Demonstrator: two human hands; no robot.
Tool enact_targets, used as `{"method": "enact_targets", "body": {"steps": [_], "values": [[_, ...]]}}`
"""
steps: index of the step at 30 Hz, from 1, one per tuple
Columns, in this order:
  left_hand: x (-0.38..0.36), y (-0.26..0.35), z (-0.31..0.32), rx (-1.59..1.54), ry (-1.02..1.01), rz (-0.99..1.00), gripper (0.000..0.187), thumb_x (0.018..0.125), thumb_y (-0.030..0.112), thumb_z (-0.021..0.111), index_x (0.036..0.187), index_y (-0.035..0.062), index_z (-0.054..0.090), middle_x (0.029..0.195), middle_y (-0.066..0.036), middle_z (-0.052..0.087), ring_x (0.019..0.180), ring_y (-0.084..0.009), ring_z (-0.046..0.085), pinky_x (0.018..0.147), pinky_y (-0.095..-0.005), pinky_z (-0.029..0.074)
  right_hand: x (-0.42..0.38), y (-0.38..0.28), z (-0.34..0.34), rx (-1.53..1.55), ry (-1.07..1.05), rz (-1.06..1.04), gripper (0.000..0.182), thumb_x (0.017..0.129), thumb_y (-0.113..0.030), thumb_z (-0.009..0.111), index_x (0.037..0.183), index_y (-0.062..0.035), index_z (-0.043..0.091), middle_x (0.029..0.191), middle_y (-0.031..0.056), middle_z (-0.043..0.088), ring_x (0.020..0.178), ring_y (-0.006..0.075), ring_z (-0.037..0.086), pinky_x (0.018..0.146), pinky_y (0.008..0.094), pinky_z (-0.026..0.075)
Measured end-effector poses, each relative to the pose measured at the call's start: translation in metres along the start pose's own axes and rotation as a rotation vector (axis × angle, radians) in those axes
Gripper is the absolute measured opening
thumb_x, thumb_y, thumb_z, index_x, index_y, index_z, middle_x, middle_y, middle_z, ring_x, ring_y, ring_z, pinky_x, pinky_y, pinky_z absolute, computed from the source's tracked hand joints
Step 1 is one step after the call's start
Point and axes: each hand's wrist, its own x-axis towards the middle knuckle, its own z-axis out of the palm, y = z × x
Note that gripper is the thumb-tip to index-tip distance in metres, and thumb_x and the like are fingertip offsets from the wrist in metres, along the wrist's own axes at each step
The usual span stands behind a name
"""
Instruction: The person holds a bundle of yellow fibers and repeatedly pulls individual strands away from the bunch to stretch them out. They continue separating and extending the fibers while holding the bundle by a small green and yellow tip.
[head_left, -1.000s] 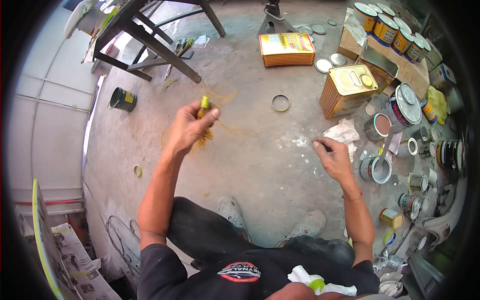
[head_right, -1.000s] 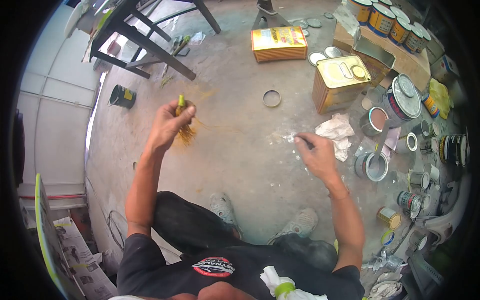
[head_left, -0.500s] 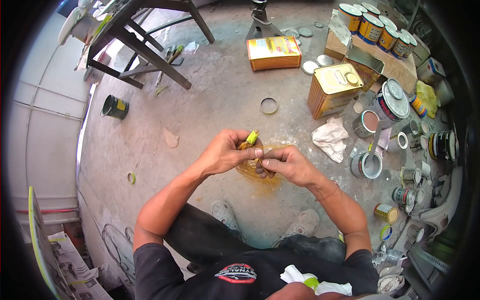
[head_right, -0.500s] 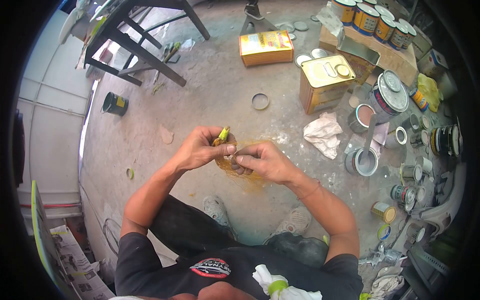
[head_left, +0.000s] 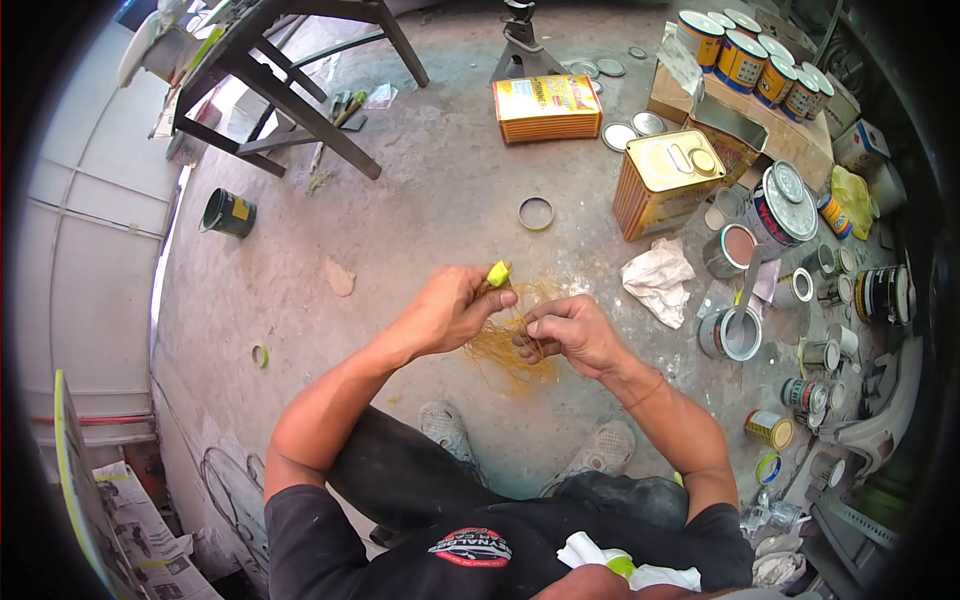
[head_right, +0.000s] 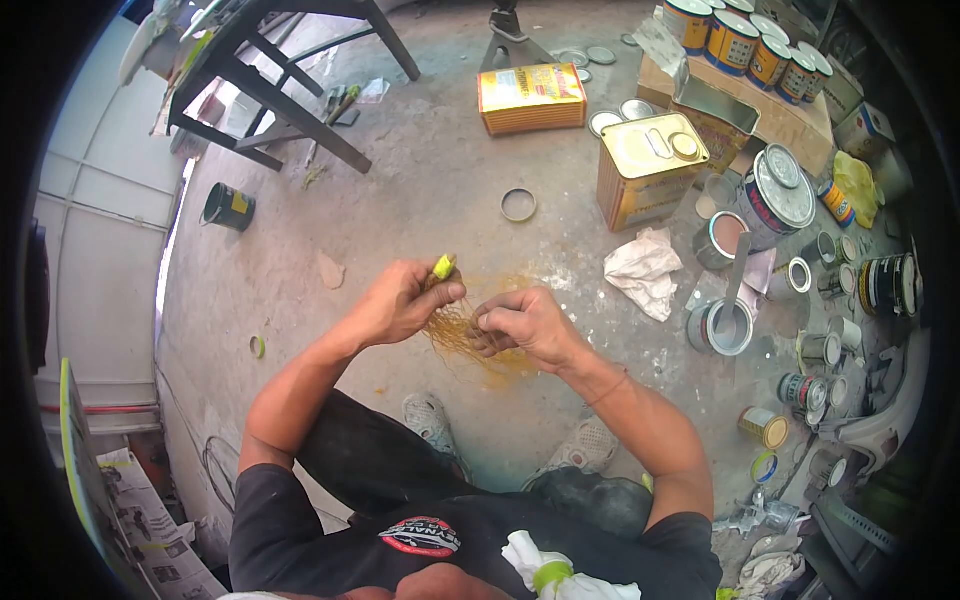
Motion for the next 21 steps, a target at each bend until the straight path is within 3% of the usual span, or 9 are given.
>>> {"method": "enact_targets", "body": {"steps": [2, 5, 7, 10, 12, 13, 16, 18, 21], "values": [[-0.005, 0.014, -0.012, 0.114, 0.238, -0.137, 0.019, 0.091, 0.022, 0.063, 0.089, 0.0039, 0.063, 0.065, -0.001, 0.057, 0.062, -0.0076, 0.047, 0.058, -0.0293, 0.041, -0.002, 0.002, -0.003, 0.012, 0.035, 0.061, 0.021, 0.079, -0.011, 0.063, 0.085, 0.0092, 0.067, 0.073, 0.0111, 0.065, 0.061, 0.0137, 0.059, 0.054, 0.0258, 0.048], [-0.004, -0.021, -0.035, 0.057, 0.650, 0.030, 0.022, 0.092, 0.022, 0.061, 0.090, 0.0002, 0.062, 0.069, -0.001, 0.059, 0.064, -0.0096, 0.051, 0.058, -0.0288, 0.042, -0.006, 0.005, -0.021, -0.234, 0.030, 0.029, 0.024, 0.076, -0.016, 0.061, 0.082, 0.0058, 0.069, 0.068, 0.0094, 0.065, 0.057, 0.0122, 0.058, 0.051, 0.0272, 0.046], [-0.005, -0.049, -0.065, 0.032, 0.850, 0.015, 0.025, 0.094, 0.024, 0.060, 0.089, -0.0006, 0.062, 0.072, -0.001, 0.060, 0.065, -0.0084, 0.051, 0.058, -0.0261, 0.041, -0.010, 0.009, -0.038, -0.640, 0.183, 0.042, 0.023, 0.073, -0.019, 0.062, 0.079, 0.0019, 0.071, 0.060, 0.0087, 0.062, 0.056, 0.0105, 0.057, 0.052, 0.0283, 0.046], [-0.017, -0.109, -0.108, -0.137, 1.031, -0.047, 0.025, 0.095, 0.026, 0.059, 0.089, 0.0024, 0.061, 0.072, 0.000, 0.058, 0.064, -0.0070, 0.050, 0.057, -0.0235, 0.040, -0.014, 0.029, -0.087, -0.996, 0.371, -0.074, 0.024, 0.071, -0.021, 0.062, 0.079, -0.0001, 0.071, 0.062, 0.0171, 0.062, 0.059, 0.0255, 0.063, 0.058, 0.0362, 0.049], [-0.027, -0.133, -0.126, -0.473, 1.285, -0.085, 0.023, 0.095, 0.028, 0.059, 0.089, 0.0061, 0.060, 0.071, 0.002, 0.055, 0.061, -0.0063, 0.048, 0.056, -0.0224, 0.039, -0.015, 0.049, -0.127, -1.182, 0.560, -0.091, 0.024, 0.071, -0.020, 0.062, 0.078, 0.0004, 0.071, 0.069, 0.0227, 0.063, 0.066, 0.0368, 0.064, 0.064, 0.0418, 0.050], [-0.027, -0.139, -0.126, -0.467, 1.283, -0.085, 0.023, 0.095, 0.028, 0.059, 0.089, 0.0061, 0.060, 0.071, 0.002, 0.055, 0.061, -0.0063, 0.048, 0.056, -0.0224, 0.039, -0.016, 0.058, -0.146, -1.224, 0.669, -0.071, 0.023, 0.070, -0.020, 0.062, 0.078, 0.0003, 0.071, 0.073, 0.0246, 0.064, 0.070, 0.0408, 0.063, 0.066, 0.0441, 0.050], [-0.029, -0.143, -0.125, -0.642, 1.344, -0.055, 0.023, 0.095, 0.028, 0.059, 0.089, 0.0067, 0.059, 0.073, 0.002, 0.054, 0.062, -0.0072, 0.050, 0.057, -0.0226, 0.040, -0.020, 0.066, -0.175, -1.326, 0.721, -0.002, 0.022, 0.069, -0.019, 0.062, 0.075, 0.0011, 0.070, 0.074, 0.0252, 0.064, 0.073, 0.0404, 0.064, 0.067, 0.0452, 0.049], [-0.029, -0.129, -0.121, -0.637, 1.135, -0.017, 0.022, 0.095, 0.028, 0.059, 0.090, 0.0063, 0.059, 0.076, 0.001, 0.056, 0.065, -0.0069, 0.050, 0.058, -0.0222, 0.041, -0.021, 0.049, -0.160, -1.324, 0.705, -0.023, 0.023, 0.074, -0.021, 0.064, 0.075, 0.0012, 0.069, 0.071, 0.0245, 0.063, 0.069, 0.0398, 0.064, 0.066, 0.0426, 0.050], [-0.020, -0.083, -0.083, -0.492, 0.696, 0.007, 0.025, 0.095, 0.026, 0.060, 0.086, 0.0031, 0.060, 0.074, 0.000, 0.058, 0.064, -0.0072, 0.050, 0.059, -0.0233, 0.041, -0.025, -0.003, -0.091, -1.060, 0.567, -0.358, 0.023, 0.083, -0.020, 0.062, 0.084, 0.0012, 0.069, 0.074, 0.0198, 0.066, 0.069, 0.0341, 0.065, 0.065, 0.0364, 0.051]]}}
